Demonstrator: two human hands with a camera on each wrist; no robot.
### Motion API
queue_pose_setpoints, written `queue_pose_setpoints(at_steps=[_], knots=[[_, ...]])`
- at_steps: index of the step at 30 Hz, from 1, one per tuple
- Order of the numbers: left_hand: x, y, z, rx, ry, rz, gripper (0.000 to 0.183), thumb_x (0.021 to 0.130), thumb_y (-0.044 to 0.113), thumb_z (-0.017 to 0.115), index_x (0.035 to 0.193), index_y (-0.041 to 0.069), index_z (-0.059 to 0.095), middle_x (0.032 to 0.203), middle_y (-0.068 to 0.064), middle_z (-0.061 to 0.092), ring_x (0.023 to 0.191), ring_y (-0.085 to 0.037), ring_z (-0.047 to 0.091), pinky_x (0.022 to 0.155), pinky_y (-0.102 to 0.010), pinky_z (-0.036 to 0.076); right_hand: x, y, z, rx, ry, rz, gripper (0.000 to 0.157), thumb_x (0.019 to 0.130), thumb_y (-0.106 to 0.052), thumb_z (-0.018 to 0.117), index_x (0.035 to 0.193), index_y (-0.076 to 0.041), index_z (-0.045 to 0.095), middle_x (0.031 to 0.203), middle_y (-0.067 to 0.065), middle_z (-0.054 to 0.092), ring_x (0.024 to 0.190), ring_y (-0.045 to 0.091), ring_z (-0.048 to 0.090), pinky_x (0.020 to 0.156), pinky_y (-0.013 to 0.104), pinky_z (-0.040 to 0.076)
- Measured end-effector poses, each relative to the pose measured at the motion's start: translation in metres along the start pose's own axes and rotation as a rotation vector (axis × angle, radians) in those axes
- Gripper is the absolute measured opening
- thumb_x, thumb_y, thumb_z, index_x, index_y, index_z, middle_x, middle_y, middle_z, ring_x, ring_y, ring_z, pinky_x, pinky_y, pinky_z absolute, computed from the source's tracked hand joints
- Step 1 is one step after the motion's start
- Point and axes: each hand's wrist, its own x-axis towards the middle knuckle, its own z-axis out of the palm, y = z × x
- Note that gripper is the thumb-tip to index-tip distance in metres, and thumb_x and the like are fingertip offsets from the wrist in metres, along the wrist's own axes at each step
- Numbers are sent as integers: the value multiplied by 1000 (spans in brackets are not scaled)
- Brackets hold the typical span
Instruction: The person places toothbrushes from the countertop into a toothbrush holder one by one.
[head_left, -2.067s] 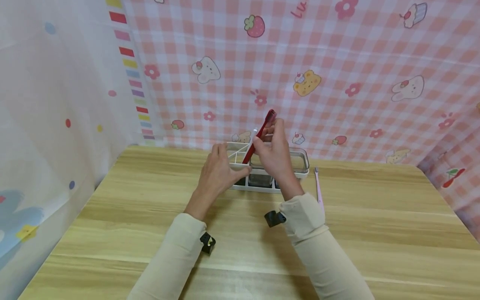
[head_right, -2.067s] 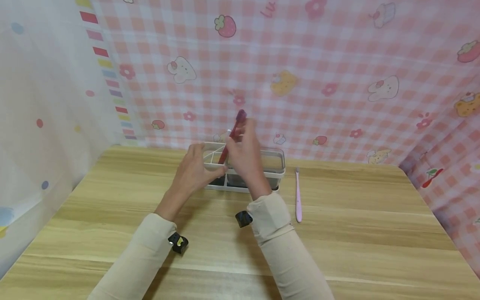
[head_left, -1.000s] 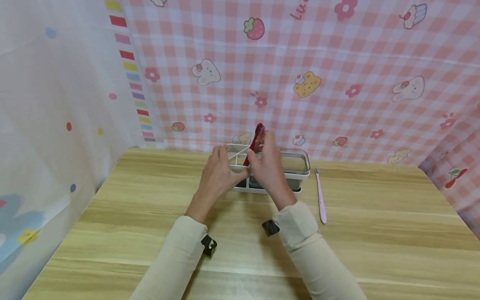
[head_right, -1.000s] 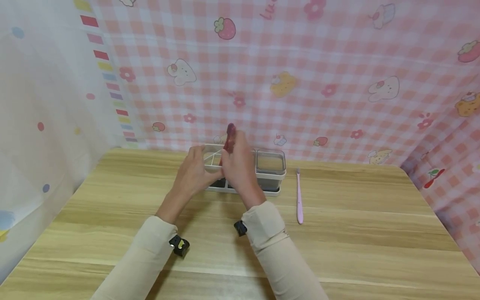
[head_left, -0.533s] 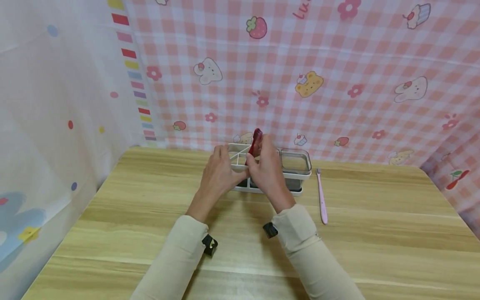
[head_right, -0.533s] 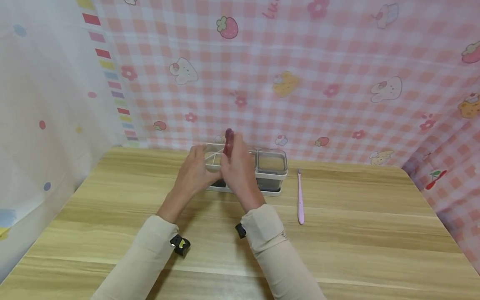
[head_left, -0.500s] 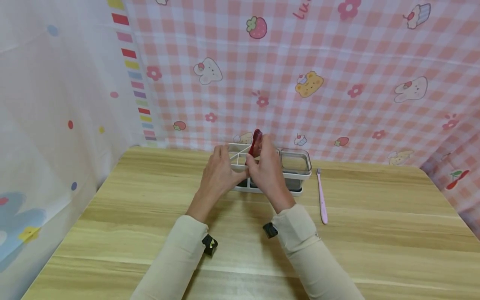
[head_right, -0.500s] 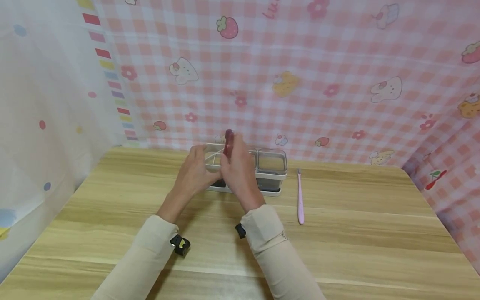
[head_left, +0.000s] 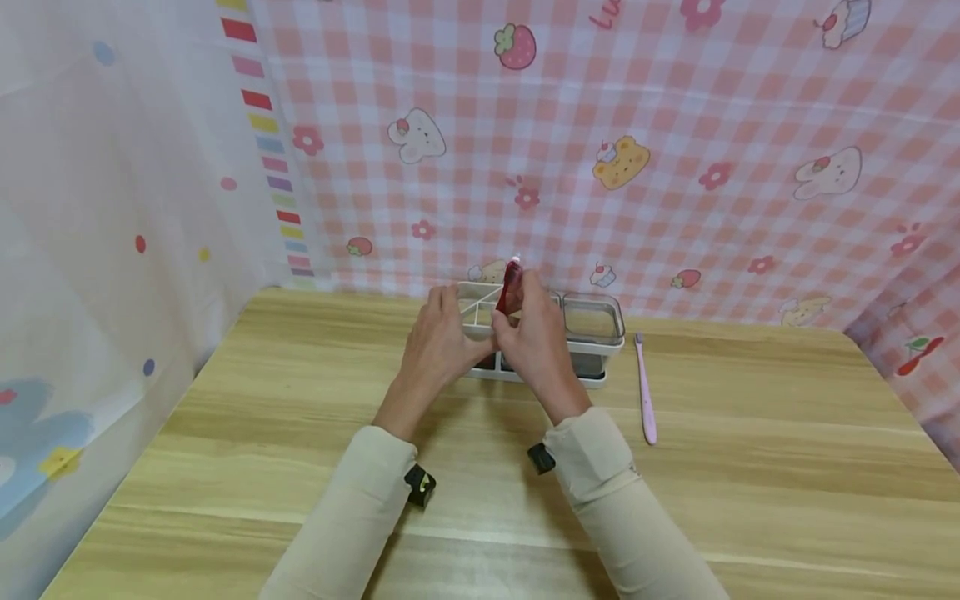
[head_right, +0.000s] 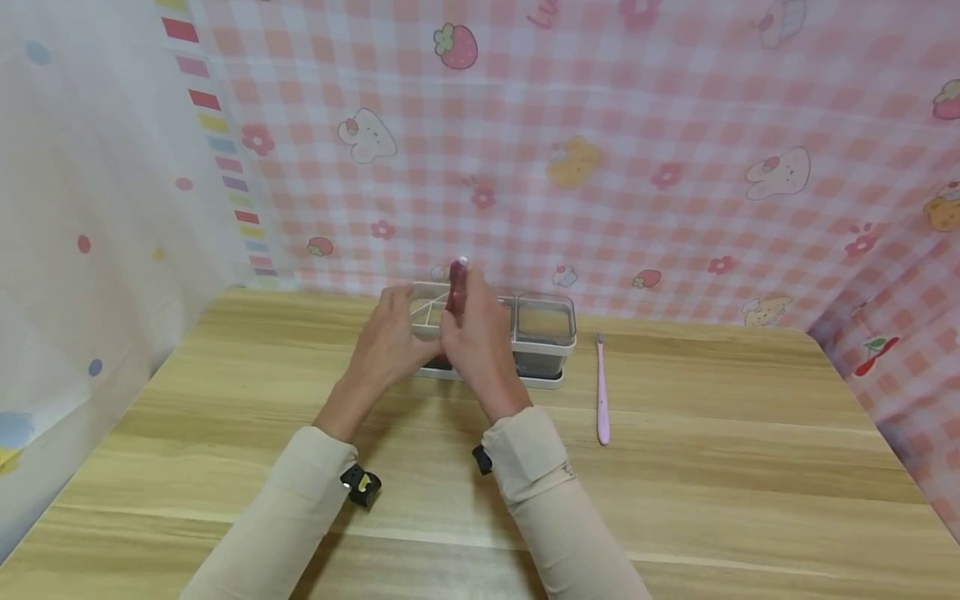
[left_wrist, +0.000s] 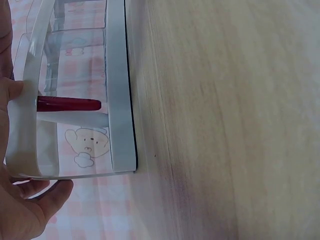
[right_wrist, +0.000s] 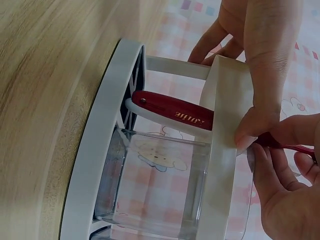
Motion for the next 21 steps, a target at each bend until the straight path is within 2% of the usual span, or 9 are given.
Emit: queue_pose_setpoints(at_steps=[10, 21], knots=[[2, 1, -1, -4, -12, -15, 105, 81, 62, 74, 150, -6, 34, 135, -22, 47, 107, -34, 54, 87, -47, 51, 1, 0, -2, -80, -17, 78, 29, 87, 0, 69, 111, 0, 53, 101, 14, 66, 92, 27, 64, 75, 39, 55], [-1, 1, -2, -21, -23, -14, 105, 81, 64, 73, 149, -6, 34, 134, -22, 47, 103, -32, 53, 85, -45, 51, 0, -2, -4, -29, -42, 149, 34, 83, 2, 70, 111, -1, 51, 102, 12, 63, 95, 26, 64, 79, 36, 57]])
